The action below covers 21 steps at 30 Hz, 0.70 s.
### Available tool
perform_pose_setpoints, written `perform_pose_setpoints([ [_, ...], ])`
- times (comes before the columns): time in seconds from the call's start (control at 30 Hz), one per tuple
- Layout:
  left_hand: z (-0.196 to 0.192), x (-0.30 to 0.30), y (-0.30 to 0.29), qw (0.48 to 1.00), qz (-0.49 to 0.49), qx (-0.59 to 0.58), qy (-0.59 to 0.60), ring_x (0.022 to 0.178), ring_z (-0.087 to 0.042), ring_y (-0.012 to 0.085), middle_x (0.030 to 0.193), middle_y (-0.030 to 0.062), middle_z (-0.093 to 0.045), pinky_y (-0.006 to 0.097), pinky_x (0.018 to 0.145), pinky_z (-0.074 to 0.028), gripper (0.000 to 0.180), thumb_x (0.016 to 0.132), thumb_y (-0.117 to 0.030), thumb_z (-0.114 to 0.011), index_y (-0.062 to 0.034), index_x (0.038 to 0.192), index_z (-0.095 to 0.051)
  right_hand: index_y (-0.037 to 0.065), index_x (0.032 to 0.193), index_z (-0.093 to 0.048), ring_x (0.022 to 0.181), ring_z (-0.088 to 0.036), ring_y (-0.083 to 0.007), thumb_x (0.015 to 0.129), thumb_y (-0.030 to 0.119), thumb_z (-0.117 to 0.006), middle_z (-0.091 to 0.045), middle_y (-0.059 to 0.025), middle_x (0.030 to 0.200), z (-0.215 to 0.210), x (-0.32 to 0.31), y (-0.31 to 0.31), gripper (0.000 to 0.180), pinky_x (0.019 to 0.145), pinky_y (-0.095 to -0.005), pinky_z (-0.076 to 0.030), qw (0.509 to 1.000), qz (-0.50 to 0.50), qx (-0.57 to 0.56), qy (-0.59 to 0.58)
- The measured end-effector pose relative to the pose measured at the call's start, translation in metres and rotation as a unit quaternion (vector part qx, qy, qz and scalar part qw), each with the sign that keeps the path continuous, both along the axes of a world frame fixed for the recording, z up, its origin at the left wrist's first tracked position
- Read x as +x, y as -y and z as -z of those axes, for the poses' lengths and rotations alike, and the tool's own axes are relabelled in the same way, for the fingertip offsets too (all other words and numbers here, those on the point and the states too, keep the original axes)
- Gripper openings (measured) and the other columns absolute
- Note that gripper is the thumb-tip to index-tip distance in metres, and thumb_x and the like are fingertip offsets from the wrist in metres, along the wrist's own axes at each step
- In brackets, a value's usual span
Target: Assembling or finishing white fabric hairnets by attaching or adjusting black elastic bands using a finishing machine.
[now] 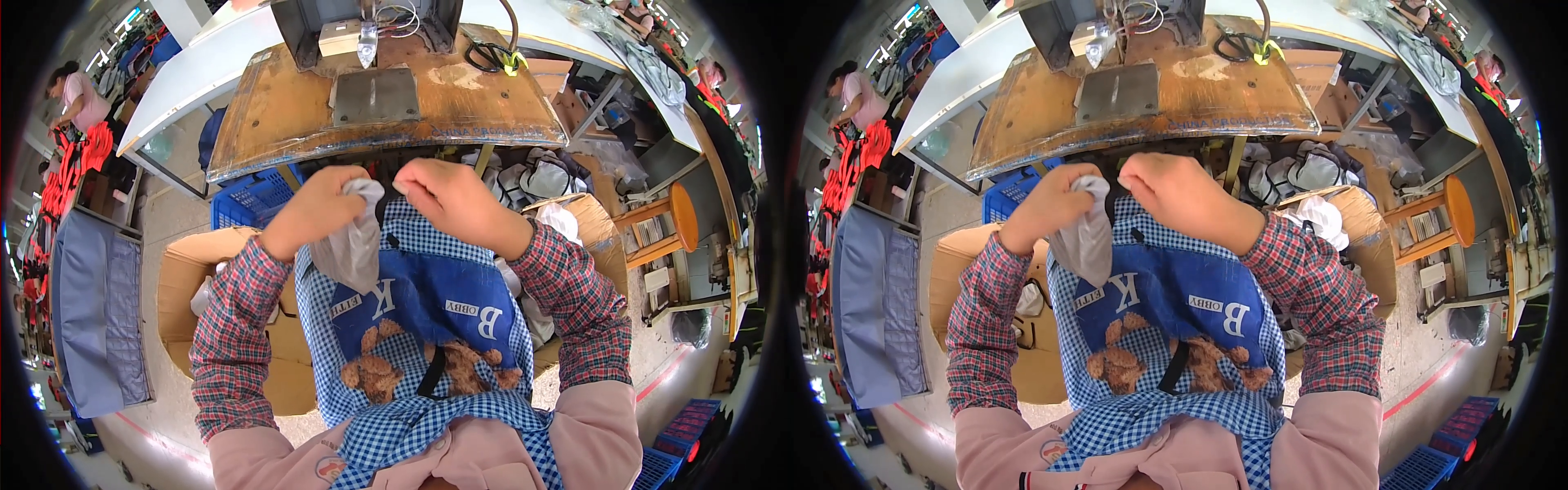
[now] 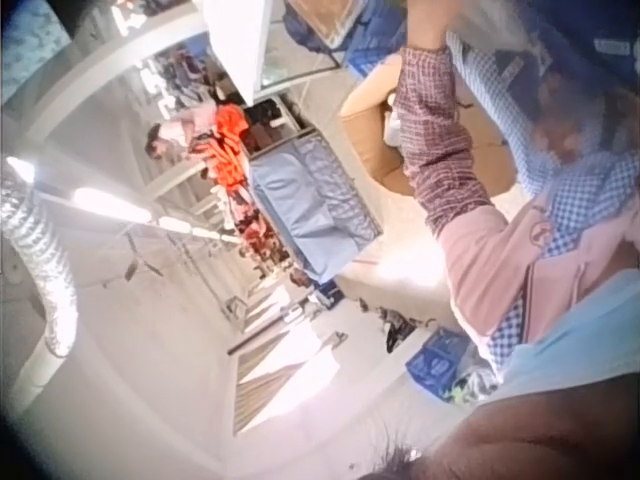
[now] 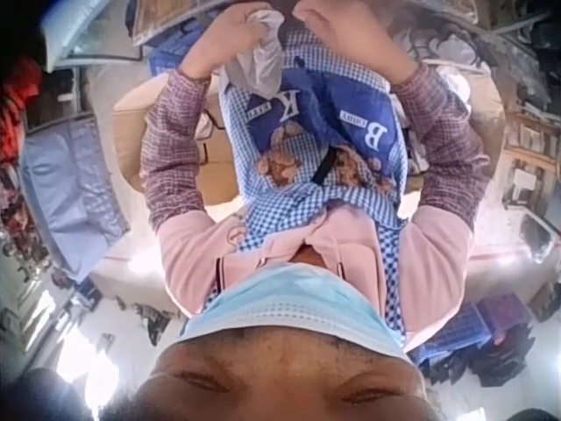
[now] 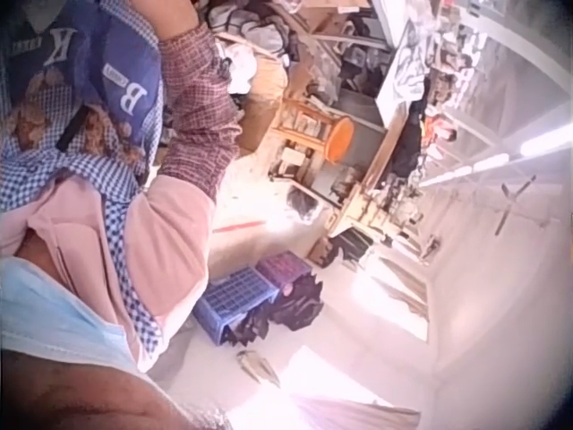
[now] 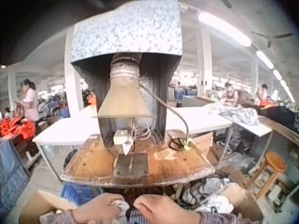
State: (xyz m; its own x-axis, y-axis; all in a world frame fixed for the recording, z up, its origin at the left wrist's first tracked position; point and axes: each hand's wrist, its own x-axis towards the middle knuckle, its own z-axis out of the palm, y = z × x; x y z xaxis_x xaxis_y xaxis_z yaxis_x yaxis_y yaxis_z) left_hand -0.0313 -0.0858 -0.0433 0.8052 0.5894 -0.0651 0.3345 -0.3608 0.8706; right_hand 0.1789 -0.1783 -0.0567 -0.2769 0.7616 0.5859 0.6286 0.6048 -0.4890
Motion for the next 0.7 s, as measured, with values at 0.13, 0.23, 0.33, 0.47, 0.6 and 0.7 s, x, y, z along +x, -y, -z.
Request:
perform_pose_setpoints([
  [0.13, -0.019, 0.008, -0.021, 0.992, -0.068, -0.098, 0.042, 0.071, -0.051, 0.0064, 0.08, -0.0025, -0.058, 0.022, 0.064, -0.043, 0.027, 0.075, -0.005, -0.05, 0.0032, 0.097, -0.062, -0.002, 0.093, -0.058, 0.062, -0.059, -0.0181, 0.091, 0.008, -0.058, -0.061, -0.0107, 0.072, -0.011, 0.003, -0.021, 0.01, 0.06, -0.0292, -0.048, 0.996, 0.029, -0.041, -0.068],
  [0.23, -0.025, 0.011, -0.048, 0.98, -0.094, -0.162, 0.072, 0.065, -0.054, 0.0076, 0.076, 0.0004, -0.061, 0.022, 0.059, -0.044, 0.023, 0.074, -0.004, -0.051, 0.0047, 0.091, -0.063, -0.001, 0.09, -0.058, 0.061, -0.062, -0.0293, 0.089, 0.009, -0.059, -0.062, -0.0174, 0.071, -0.017, 0.003, -0.043, 0.01, 0.058, -0.034, -0.048, 0.991, 0.034, -0.03, -0.128],
  [0.33, -0.038, 0.018, -0.071, 0.983, -0.068, -0.164, 0.055, 0.061, -0.053, 0.0076, 0.07, -0.0007, -0.058, 0.022, 0.056, -0.042, 0.017, 0.072, -0.005, -0.053, 0.0024, 0.084, -0.063, -0.002, 0.091, -0.059, 0.061, -0.062, -0.0291, 0.088, 0.009, -0.059, -0.063, -0.0177, 0.072, -0.024, 0.007, -0.06, 0.011, 0.058, -0.0346, -0.049, 0.989, 0.059, -0.03, -0.134],
  [0.47, -0.028, 0.013, -0.109, 0.992, 0.025, 0.11, 0.049, 0.055, -0.046, 0.0069, 0.062, -0.002, -0.051, 0.024, 0.05, -0.037, 0.009, 0.072, -0.007, -0.054, -0.0019, 0.064, -0.056, -0.001, 0.092, -0.061, 0.062, -0.064, -0.0277, 0.088, 0.008, -0.057, -0.064, -0.0168, 0.073, -0.031, 0.011, -0.085, 0.011, 0.06, -0.0347, -0.049, 0.991, 0.071, -0.019, -0.115],
  [0.6, -0.036, 0.015, -0.116, 0.991, -0.023, -0.087, 0.102, 0.072, -0.04, 0.0108, 0.075, -0.0015, -0.044, 0.024, 0.065, -0.039, 0.018, 0.074, -0.005, -0.063, -0.0077, 0.07, -0.047, -0.002, 0.098, -0.06, 0.063, -0.057, -0.0095, 0.094, 0.014, -0.056, -0.062, -0.0044, 0.071, -0.03, 0.018, -0.106, 0.017, 0.059, -0.0257, -0.047, 0.991, 0.066, -0.025, -0.116],
  [0.7, -0.033, 0.012, -0.126, 0.992, 0.005, -0.027, 0.12, 0.074, -0.042, 0.0103, 0.081, -0.0016, -0.046, 0.024, 0.07, -0.041, 0.012, 0.079, -0.004, -0.059, -0.008, 0.079, -0.049, -0.002, 0.098, -0.06, 0.065, -0.058, -0.0092, 0.094, 0.014, -0.055, -0.063, -0.0037, 0.073, -0.032, 0.018, -0.115, 0.017, 0.061, -0.0249, -0.048, 0.99, 0.07, -0.043, -0.118],
])
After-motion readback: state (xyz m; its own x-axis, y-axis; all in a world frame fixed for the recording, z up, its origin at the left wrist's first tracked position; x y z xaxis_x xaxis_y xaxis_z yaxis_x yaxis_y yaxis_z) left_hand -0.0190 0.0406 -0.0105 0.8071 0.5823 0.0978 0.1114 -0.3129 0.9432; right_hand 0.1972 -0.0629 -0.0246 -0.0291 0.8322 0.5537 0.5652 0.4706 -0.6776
